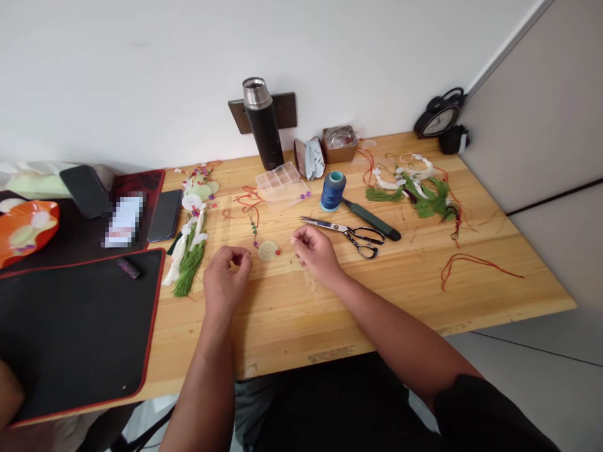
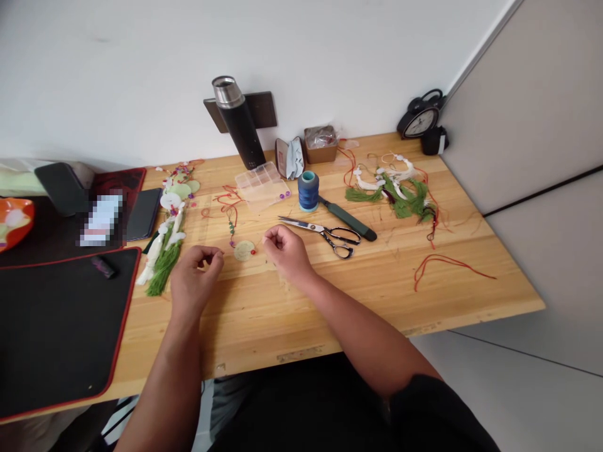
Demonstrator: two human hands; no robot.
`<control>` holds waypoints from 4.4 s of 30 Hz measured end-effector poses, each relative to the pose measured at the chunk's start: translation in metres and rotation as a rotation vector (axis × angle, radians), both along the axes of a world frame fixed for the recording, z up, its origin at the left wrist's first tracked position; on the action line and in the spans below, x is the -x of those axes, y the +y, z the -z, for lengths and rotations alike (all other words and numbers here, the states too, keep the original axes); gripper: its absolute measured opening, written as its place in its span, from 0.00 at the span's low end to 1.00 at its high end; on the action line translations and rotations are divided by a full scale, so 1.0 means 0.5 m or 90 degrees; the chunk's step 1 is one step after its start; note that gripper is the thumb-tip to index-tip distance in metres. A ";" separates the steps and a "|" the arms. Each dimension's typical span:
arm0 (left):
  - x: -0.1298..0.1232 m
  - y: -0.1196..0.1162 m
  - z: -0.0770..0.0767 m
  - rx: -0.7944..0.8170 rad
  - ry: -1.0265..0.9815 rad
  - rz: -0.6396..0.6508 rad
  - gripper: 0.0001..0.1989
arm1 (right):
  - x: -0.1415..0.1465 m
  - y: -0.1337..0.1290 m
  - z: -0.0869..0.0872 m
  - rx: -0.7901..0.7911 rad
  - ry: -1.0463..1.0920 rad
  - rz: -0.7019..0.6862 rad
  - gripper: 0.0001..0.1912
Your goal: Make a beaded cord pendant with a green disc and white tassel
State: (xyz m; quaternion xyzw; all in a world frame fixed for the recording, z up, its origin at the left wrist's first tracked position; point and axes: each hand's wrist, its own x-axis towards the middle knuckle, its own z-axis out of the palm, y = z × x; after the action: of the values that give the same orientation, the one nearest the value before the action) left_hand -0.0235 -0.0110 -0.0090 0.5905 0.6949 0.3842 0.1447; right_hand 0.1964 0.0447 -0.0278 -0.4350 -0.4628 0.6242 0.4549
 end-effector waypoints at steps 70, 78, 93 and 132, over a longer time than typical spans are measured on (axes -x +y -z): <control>-0.082 -0.135 0.002 0.000 0.319 0.302 0.13 | -0.110 -0.077 -0.038 -0.269 -0.559 -0.210 0.20; -0.104 -0.118 0.014 0.046 0.385 0.323 0.18 | -0.095 -0.069 -0.062 -0.292 -0.718 -0.321 0.21; -0.107 -0.144 0.037 0.053 0.426 0.332 0.21 | -0.110 -0.081 -0.062 -0.273 -0.721 -0.280 0.20; -0.108 -0.149 0.023 -0.001 0.360 0.362 0.16 | -0.128 -0.097 -0.053 -0.255 -0.667 -0.216 0.23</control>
State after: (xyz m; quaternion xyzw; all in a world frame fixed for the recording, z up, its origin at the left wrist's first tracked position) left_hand 0.0305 -0.0855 -0.0207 0.8419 0.5157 0.1516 0.0477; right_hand 0.2603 -0.0039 -0.0014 -0.5109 -0.7981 0.2908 0.1323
